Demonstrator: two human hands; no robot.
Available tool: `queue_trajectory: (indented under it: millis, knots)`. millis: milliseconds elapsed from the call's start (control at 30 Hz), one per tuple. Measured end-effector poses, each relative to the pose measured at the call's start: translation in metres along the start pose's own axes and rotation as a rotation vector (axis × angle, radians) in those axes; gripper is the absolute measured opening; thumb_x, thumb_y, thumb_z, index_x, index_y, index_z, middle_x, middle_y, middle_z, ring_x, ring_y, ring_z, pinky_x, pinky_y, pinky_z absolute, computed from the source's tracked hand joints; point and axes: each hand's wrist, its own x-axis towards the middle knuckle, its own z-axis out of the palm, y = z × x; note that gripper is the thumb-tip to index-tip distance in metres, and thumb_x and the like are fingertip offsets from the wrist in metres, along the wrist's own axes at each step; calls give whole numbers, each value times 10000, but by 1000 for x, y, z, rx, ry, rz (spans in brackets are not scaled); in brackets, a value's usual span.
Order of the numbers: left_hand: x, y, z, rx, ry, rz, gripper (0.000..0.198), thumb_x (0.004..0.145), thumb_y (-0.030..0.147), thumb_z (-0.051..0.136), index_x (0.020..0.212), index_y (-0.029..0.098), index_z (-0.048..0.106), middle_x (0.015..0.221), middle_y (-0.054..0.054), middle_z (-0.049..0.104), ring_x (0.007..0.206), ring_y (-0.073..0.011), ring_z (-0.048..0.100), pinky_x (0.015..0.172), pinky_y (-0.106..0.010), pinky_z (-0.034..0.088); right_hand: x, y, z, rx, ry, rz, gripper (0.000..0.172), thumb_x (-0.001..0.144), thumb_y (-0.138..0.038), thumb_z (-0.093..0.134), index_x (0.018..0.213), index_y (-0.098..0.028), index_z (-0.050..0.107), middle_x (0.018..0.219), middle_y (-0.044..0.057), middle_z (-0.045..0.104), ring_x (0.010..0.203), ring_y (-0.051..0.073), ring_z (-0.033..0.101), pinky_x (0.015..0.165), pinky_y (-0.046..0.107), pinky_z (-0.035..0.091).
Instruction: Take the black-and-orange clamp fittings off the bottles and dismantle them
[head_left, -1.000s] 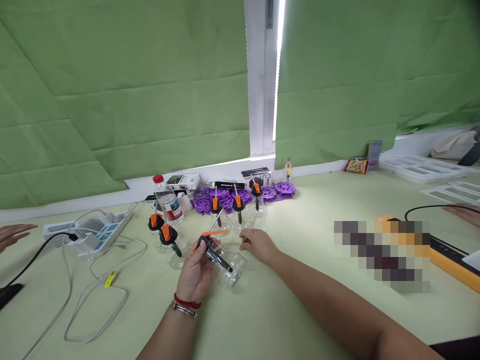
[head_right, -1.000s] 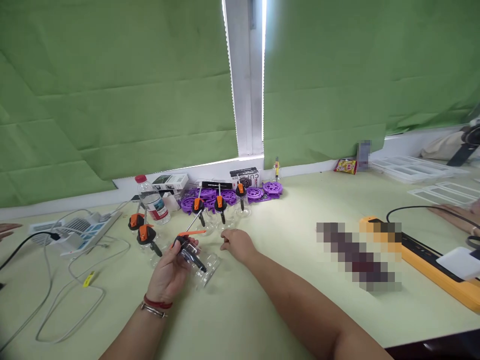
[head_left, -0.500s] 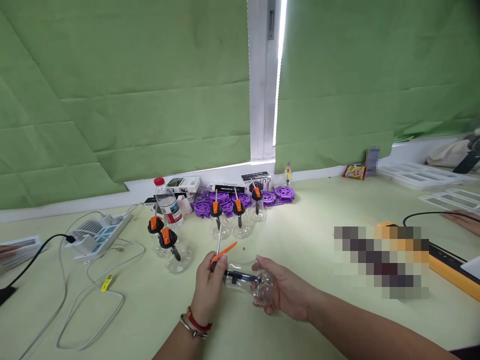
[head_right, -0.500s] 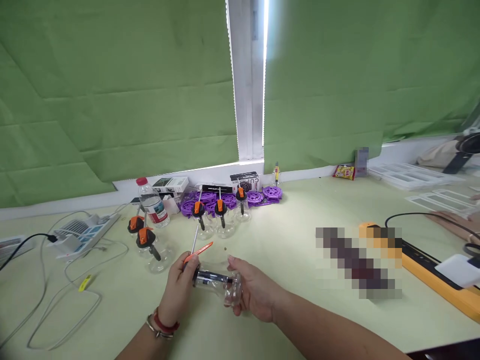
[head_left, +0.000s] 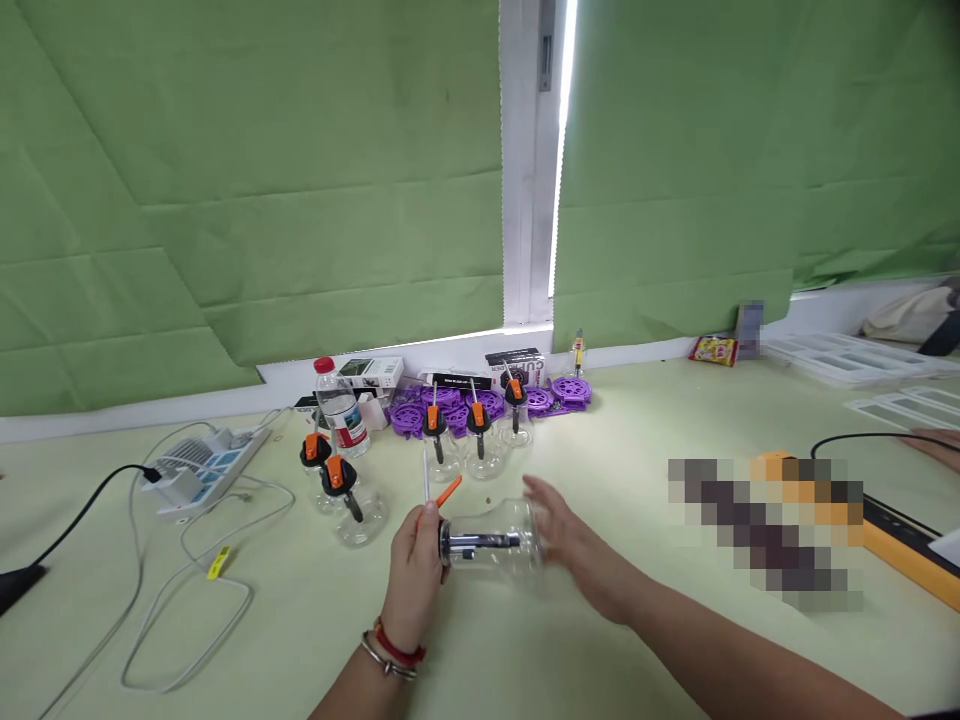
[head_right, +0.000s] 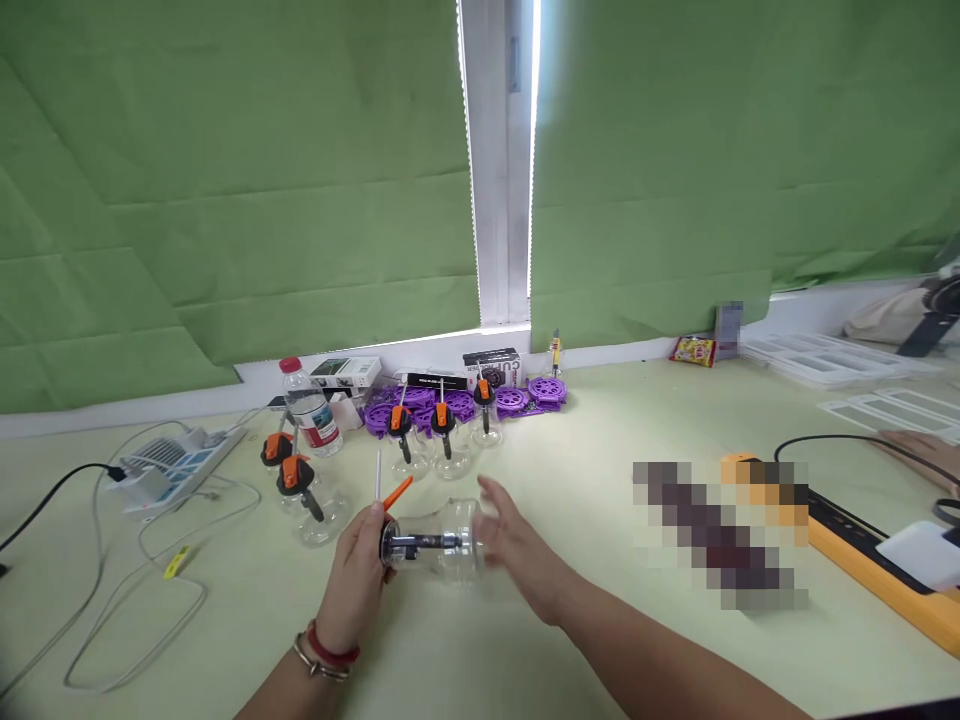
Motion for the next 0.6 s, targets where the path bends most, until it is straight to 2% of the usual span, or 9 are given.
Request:
queue_trajectory:
  millis: [67, 100, 200, 233, 300, 367, 433, 533, 600]
  knots:
    - [-1, 1, -1, 51, 27, 63, 406, 820, 546, 464, 621, 193, 455, 489, 57, 399, 420, -85, 382, 392, -198, 312, -2, -4, 2, 124, -90, 146, 689, 818, -677, 338, 1365, -260, 315, 1163, 159, 551, 933, 265, 618, 718, 450, 528]
    - [-1, 1, -2, 58, 33, 62, 401, 822, 540, 466, 625, 191, 464, 491, 56, 406, 423, -86, 384, 393, -198, 313, -4, -7, 2, 103, -119, 105, 663, 814, -654, 390, 1349, -264, 350, 1154, 154, 557, 927, 261, 620, 729, 449, 527]
    - [-2, 2, -2, 14, 4, -11, 411, 836, 547, 432, 625, 196, 453, 480, 59, 399, 411, -89, 374, 383, -201, 311, -7, -11, -1, -143, -82, -258, 687, 678, -532, 676, 1286, -298, 457, 1312, 134, 454, 1241, 307, 406, 997, 484, 366]
    - [-2, 3, -1, 0, -4, -25, 414, 842, 548, 420, 623, 198, 444, 478, 60, 395, 408, -89, 372, 382, -202, 310, -7, -11, -2, -168, -45, -300, 743, 645, -528, 706, 1301, -302, 439, 1349, 130, 414, 1292, 312, 334, 1030, 488, 322]
    - [-2, 2, -1, 7, 6, -9, 411, 851, 540, 409, 624, 199, 438, 481, 61, 390, 411, -87, 371, 389, -202, 312, -4, -9, 0, -40, -15, -165, 780, 692, -612, 612, 1354, -302, 339, 1346, 142, 406, 1258, 308, 388, 967, 498, 389]
    - [-2, 2, -2, 65, 35, 50, 392, 854, 521, 422, 638, 196, 453, 495, 60, 393, 426, -86, 377, 409, -201, 318, -2, -7, 5, 192, -97, 118, 713, 793, -675, 395, 1374, -285, 259, 1257, 159, 474, 1063, 284, 566, 772, 463, 512]
    - [-1, 1, -4, 130, 50, 110, 371, 849, 510, 445, 656, 193, 471, 513, 57, 404, 446, -87, 391, 431, -202, 328, -2, -5, 8, 277, -177, 248, 635, 831, -640, 344, 1346, -274, 290, 1175, 155, 525, 906, 263, 632, 639, 420, 540]
    - [1, 2, -6, 115, 35, 84, 381, 843, 524, 440, 649, 197, 468, 508, 54, 409, 443, -95, 389, 426, -211, 324, -5, -5, 2, 21, -86, -56, 566, 768, -478, 588, 1279, -297, 425, 1258, 133, 490, 1100, 284, 539, 839, 455, 489]
    - [1, 2, -5, 55, 15, 11, 402, 847, 541, 409, 630, 204, 446, 488, 56, 392, 422, -99, 368, 408, -219, 307, -5, -5, -7, -176, -74, -307, 471, 750, -402, 636, 1202, -334, 523, 1311, 94, 471, 1257, 284, 395, 1018, 484, 339]
